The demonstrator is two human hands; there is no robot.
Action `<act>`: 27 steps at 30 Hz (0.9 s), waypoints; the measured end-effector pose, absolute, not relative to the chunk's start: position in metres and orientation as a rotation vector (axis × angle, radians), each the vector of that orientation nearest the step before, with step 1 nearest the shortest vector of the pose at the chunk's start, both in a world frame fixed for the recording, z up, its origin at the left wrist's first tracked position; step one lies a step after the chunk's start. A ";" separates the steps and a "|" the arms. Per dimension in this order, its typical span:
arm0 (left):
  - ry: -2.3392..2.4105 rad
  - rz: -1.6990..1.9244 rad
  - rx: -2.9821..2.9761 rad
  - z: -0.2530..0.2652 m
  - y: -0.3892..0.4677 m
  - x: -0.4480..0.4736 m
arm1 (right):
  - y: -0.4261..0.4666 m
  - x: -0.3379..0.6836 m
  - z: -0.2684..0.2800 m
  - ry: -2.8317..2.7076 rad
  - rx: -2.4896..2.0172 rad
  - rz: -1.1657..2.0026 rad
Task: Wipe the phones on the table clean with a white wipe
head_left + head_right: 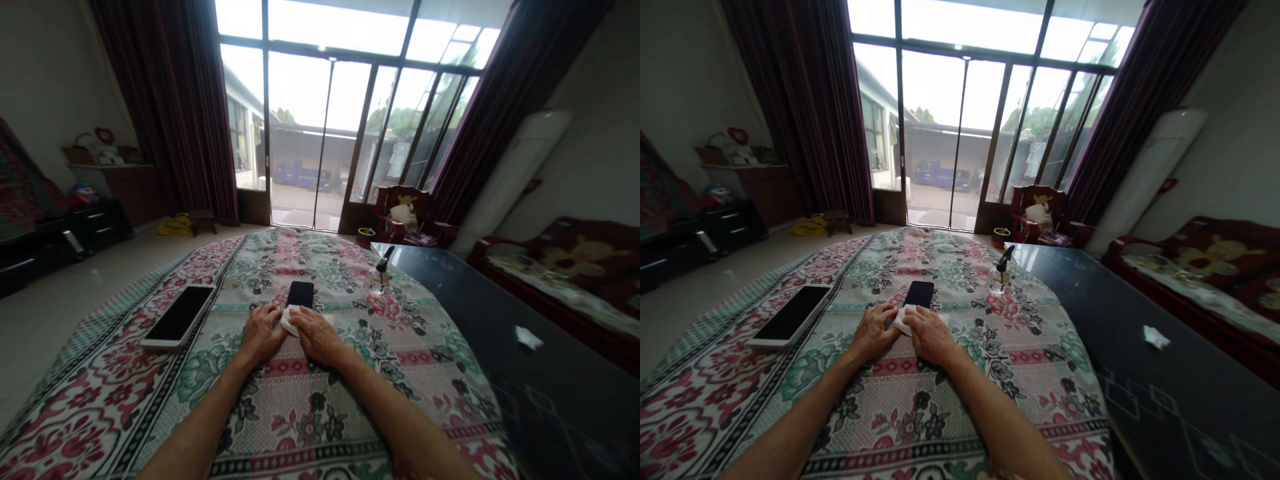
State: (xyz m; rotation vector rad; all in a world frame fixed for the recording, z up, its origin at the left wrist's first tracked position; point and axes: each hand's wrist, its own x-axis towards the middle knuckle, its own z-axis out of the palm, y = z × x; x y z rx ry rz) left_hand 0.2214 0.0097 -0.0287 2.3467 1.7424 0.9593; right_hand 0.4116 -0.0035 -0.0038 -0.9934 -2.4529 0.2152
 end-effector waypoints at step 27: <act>2.133 0.732 2.207 -0.011 -0.006 0.272 | 0.018 0.424 -0.010 -2.123 -1.257 0.203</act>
